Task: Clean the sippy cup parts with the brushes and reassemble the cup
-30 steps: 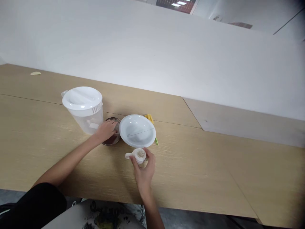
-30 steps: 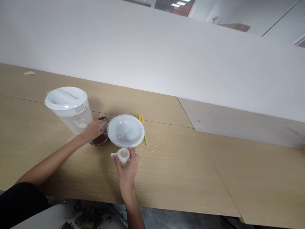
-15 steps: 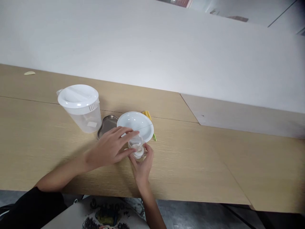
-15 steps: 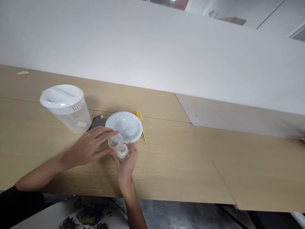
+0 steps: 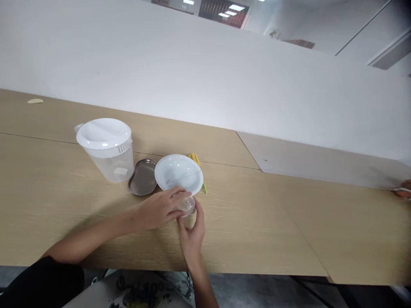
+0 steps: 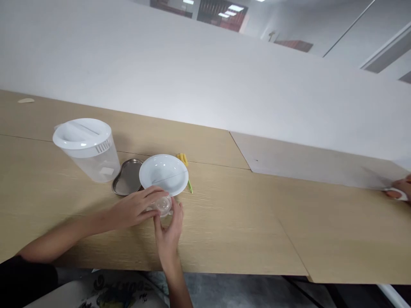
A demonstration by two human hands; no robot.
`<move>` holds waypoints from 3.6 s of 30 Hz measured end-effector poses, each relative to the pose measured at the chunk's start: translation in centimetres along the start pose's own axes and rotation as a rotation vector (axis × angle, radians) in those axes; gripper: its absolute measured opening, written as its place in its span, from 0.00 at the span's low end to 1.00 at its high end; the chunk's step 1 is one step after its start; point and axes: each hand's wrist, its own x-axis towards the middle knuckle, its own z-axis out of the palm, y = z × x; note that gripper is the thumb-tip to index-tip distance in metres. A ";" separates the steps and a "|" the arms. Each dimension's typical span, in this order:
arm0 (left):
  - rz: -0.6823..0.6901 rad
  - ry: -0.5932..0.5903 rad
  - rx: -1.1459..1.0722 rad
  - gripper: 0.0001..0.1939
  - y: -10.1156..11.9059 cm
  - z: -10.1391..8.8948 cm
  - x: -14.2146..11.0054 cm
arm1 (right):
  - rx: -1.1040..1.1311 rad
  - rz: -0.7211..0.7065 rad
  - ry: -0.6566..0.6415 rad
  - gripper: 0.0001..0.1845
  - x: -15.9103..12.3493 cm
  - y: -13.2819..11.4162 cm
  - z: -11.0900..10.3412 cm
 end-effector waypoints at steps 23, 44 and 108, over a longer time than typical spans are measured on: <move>-0.081 0.053 -0.140 0.22 0.0 1.6 -0.1 | -0.020 -0.019 -0.039 0.26 0.4 1.0 0.2; -0.159 0.038 -0.123 0.19 1.0 0.5 -0.4 | -0.038 0.127 -0.091 0.23 1.2 -0.9 -1.2; -0.080 0.420 -0.036 0.32 -3.7 9.4 -3.8 | -0.748 -0.733 -1.135 0.10 11.7 -9.3 -4.4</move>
